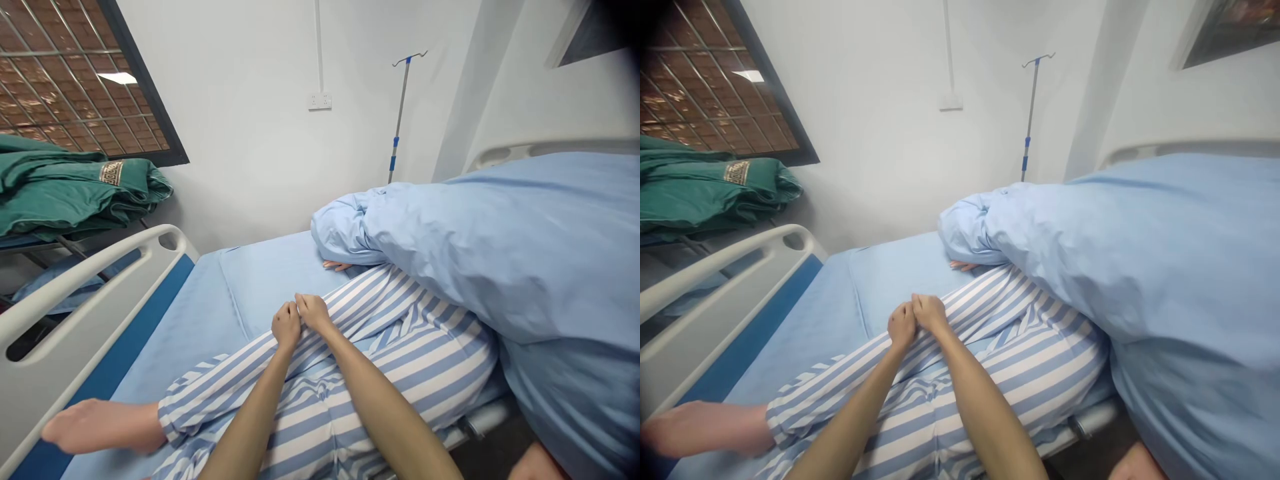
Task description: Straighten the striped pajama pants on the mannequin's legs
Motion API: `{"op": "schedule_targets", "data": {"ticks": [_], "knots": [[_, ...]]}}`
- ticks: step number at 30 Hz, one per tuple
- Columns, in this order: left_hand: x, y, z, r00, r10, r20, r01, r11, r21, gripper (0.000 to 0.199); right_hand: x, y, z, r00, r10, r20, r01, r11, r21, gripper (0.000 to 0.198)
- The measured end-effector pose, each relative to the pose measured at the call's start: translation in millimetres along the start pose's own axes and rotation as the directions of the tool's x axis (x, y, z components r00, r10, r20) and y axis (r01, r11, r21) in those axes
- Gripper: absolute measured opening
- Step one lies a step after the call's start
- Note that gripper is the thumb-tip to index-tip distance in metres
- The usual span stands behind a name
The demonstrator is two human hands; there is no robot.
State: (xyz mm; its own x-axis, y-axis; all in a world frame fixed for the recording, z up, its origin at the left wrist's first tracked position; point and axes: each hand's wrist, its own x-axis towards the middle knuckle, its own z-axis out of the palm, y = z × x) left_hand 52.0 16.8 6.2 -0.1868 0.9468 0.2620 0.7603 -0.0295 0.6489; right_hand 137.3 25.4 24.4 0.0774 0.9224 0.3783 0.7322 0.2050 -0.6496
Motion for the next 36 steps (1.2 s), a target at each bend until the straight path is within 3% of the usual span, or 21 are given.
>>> {"op": "schedule_targets", "data": {"ticks": [4, 9, 13, 17, 21, 24, 30, 36], "knots": [[8.9, 2.3, -1.3, 1.000, 0.009, 0.018, -0.006, 0.991, -0.133, 0.035, -7.2, 3.1, 3.9, 1.000, 0.008, -0.020, -0.009, 0.999, -0.038, 0.046], [20.4, 20.1, 12.4, 0.989, -0.137, -0.049, 0.115, 0.941, -0.317, 0.032, -3.4, 4.8, 0.1, 0.996, 0.065, -0.063, -0.053, 0.984, 0.171, 0.049], [9.1, 27.5, 24.5, 0.997, -0.055, -0.045, 0.044, 0.974, -0.222, 0.029, -4.5, 6.4, 0.5, 0.979, 0.162, -0.122, -0.113, 0.937, 0.332, 0.049], [-0.3, 26.6, 23.7, 1.000, -0.006, -0.001, 0.006, 0.998, -0.070, 0.031, -2.2, 4.6, -6.0, 0.983, 0.161, -0.092, -0.138, 0.966, 0.220, 0.049], [-0.9, 27.2, 23.2, 1.000, -0.026, 0.006, 0.026, 0.999, -0.025, 0.033, 3.9, 11.9, -24.6, 0.996, 0.081, -0.021, -0.080, 0.996, 0.024, 0.047], [-2.3, 26.8, 26.7, 0.999, -0.023, -0.023, 0.022, 0.999, -0.026, 0.033, 2.1, 23.3, -31.5, 0.993, 0.095, -0.064, -0.099, 0.992, -0.074, 0.050], [-2.7, 25.5, 22.6, 0.999, 0.045, -0.002, -0.044, 0.974, -0.221, 0.029, -6.0, 32.1, -23.7, 0.989, 0.070, -0.133, -0.090, 0.984, -0.151, 0.048], [17.3, 55.9, 13.5, 0.998, 0.053, 0.017, -0.043, 0.929, -0.369, 0.028, -2.6, 31.7, -28.8, 0.986, 0.087, -0.142, -0.091, 0.995, -0.028, 0.050]]}}
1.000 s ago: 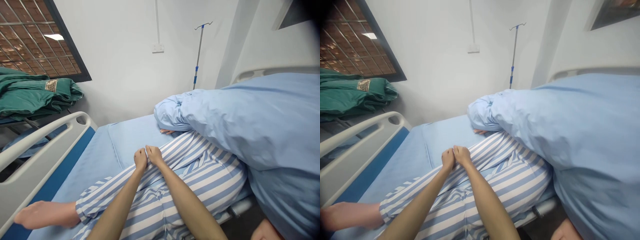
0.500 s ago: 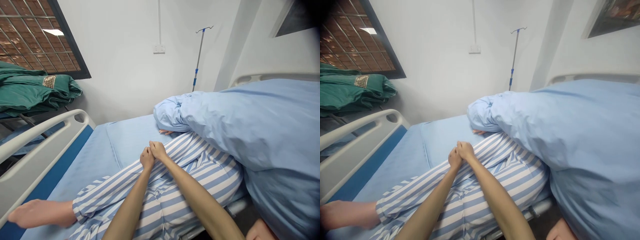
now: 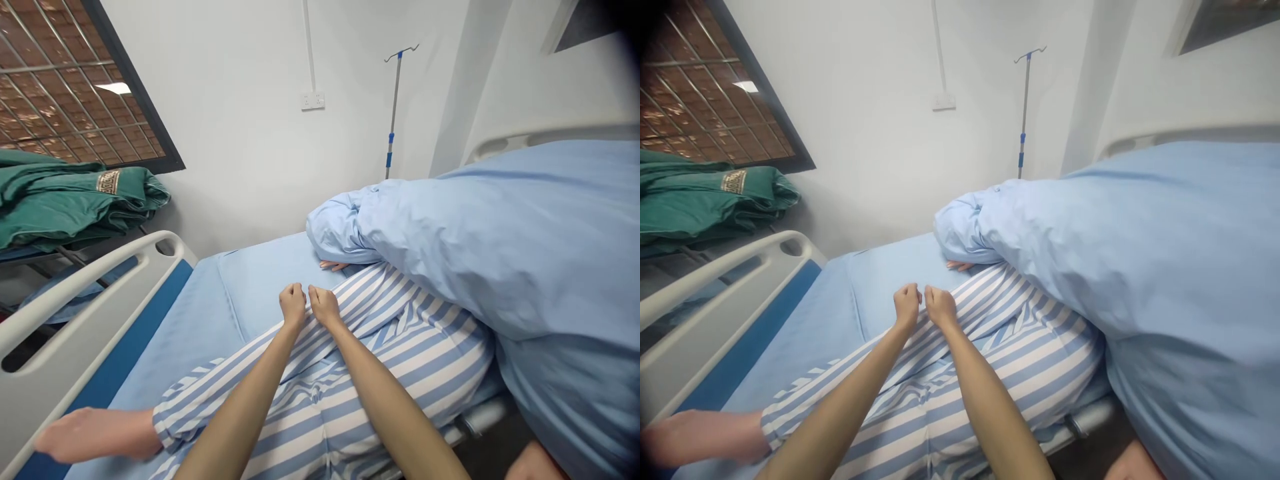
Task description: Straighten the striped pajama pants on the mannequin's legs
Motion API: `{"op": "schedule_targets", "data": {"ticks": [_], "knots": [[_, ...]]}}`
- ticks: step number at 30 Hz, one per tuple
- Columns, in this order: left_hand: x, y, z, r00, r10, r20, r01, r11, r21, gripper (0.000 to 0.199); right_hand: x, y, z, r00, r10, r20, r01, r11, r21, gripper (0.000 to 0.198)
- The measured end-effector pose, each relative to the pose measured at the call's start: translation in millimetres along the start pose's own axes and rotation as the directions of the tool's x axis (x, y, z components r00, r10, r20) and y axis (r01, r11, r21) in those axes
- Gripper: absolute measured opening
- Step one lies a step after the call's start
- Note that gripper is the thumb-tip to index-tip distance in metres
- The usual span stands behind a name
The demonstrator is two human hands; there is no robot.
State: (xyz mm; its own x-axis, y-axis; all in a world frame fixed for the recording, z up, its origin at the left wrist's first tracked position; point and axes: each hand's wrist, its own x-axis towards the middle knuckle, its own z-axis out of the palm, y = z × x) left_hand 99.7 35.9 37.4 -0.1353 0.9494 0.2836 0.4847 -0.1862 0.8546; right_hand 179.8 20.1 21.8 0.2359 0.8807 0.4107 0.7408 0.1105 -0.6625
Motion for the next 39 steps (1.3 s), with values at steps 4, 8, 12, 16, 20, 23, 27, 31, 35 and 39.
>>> {"op": "schedule_targets", "data": {"ticks": [4, 8, 12, 16, 20, 23, 27, 31, 35, 39], "knots": [[-8.7, 5.5, 16.6, 0.999, -0.026, -0.024, 0.028, 0.996, 0.081, 0.028, 1.5, 4.4, -0.9, 0.998, 0.055, -0.032, -0.050, 0.990, 0.130, 0.051], [-23.9, -3.4, 24.5, 0.999, -0.051, -0.014, 0.053, 0.955, 0.293, 0.031, 0.2, 3.2, -4.1, 0.995, 0.101, -0.027, -0.094, 0.980, 0.176, 0.053], [-23.5, -6.5, 24.3, 0.998, -0.059, 0.034, 0.043, 0.934, 0.355, 0.032, 5.6, -5.9, -18.4, 0.998, 0.022, 0.053, -0.025, 0.998, 0.050, 0.047], [-22.2, -8.5, 26.9, 0.999, -0.038, 0.014, 0.030, 0.924, 0.381, 0.034, 17.7, -1.1, -31.2, 0.994, -0.057, 0.090, 0.058, 0.998, -0.018, 0.045], [-23.7, -11.6, 28.5, 0.999, 0.030, -0.025, -0.019, 0.930, 0.366, 0.039, 21.0, 15.9, -28.5, 0.994, 0.011, 0.107, -0.010, 1.000, -0.008, 0.049], [-17.5, -7.8, 29.0, 1.000, 0.017, -0.008, -0.013, 0.943, 0.332, 0.038, 18.8, 21.0, -24.2, 0.993, 0.022, 0.112, -0.019, 0.999, -0.029, 0.047], [0.7, 6.7, 37.4, 0.999, -0.036, -0.020, 0.039, 0.982, 0.185, 0.035, 19.4, 21.2, -23.8, 0.996, 0.024, 0.087, -0.025, 1.000, 0.009, 0.047], [7.3, 16.1, 52.5, 0.992, -0.073, -0.098, 0.087, 0.986, 0.142, 0.037, 20.7, 26.1, -22.9, 0.998, 0.039, 0.050, -0.044, 0.993, 0.113, 0.049], [-2.0, 12.8, 59.6, 0.994, -0.054, -0.099, 0.072, 0.979, 0.192, 0.035, 20.8, 29.3, -23.2, 0.998, 0.066, 0.020, -0.069, 0.978, 0.196, 0.049], [-6.0, 8.3, 59.0, 0.999, -0.016, -0.036, 0.023, 0.974, 0.227, 0.038, 32.1, 26.5, -33.7, 0.994, 0.017, 0.112, -0.037, 0.983, 0.179, 0.046]]}}
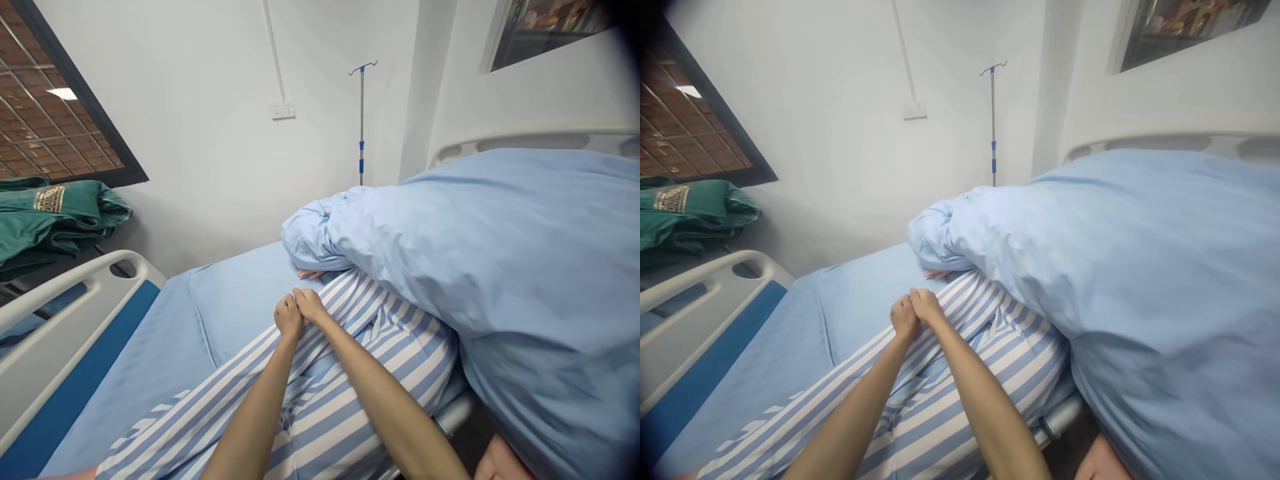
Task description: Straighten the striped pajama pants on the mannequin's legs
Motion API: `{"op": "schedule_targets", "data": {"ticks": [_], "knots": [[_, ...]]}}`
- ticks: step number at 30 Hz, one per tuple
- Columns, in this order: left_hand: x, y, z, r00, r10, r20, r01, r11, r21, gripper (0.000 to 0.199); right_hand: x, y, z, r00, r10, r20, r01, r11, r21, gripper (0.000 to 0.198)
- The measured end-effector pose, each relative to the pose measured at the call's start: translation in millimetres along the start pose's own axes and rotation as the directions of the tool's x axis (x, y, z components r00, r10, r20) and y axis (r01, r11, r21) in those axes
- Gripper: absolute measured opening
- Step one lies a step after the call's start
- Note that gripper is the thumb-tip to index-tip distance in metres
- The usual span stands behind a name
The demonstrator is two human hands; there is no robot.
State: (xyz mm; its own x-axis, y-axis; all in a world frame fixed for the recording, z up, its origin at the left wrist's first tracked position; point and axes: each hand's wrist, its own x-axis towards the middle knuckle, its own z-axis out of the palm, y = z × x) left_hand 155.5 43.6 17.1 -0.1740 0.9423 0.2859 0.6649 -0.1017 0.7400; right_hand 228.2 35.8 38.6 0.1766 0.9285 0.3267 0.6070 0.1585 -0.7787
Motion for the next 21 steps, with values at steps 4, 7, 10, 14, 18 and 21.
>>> {"op": "schedule_targets", "data": {"ticks": [4, 7, 10, 14, 18, 21], "knots": [[-0.4, -1.7, 1.4, 1.000, -0.013, -0.018, 0.013, 1.000, 0.019, 0.039, 13.5, 1.1, -13.7, 0.998, -0.061, 0.009, 0.062, 0.997, -0.041, 0.049], [-2.1, -2.2, 1.5, 0.999, -0.008, -0.035, 0.007, 1.000, -0.016, 0.038, 12.1, 11.2, -14.6, 0.999, -0.014, -0.029, 0.013, 0.999, -0.049, 0.051], [2.6, 3.3, -0.7, 0.999, -0.040, -0.030, 0.036, 0.992, -0.119, 0.034, 5.7, 20.5, -9.2, 0.996, -0.008, -0.085, 0.002, 0.998, -0.070, 0.049], [20.8, 24.2, -0.2, 0.998, -0.060, -0.027, 0.053, 0.973, -0.225, 0.031, 5.7, 24.2, -5.8, 0.996, -0.016, -0.090, 0.016, 1.000, -0.004, 0.050], [21.1, 39.3, 12.6, 0.999, -0.034, -0.017, 0.029, 0.963, -0.267, 0.032, 9.6, 28.0, -7.5, 0.993, 0.015, -0.118, -0.004, 0.996, 0.091, 0.050], [4.1, 36.5, 23.0, 1.000, 0.008, -0.011, -0.010, 0.977, -0.213, 0.033, 9.0, 33.0, -8.2, 0.979, 0.045, -0.201, -0.020, 0.992, 0.121, 0.048]]}}
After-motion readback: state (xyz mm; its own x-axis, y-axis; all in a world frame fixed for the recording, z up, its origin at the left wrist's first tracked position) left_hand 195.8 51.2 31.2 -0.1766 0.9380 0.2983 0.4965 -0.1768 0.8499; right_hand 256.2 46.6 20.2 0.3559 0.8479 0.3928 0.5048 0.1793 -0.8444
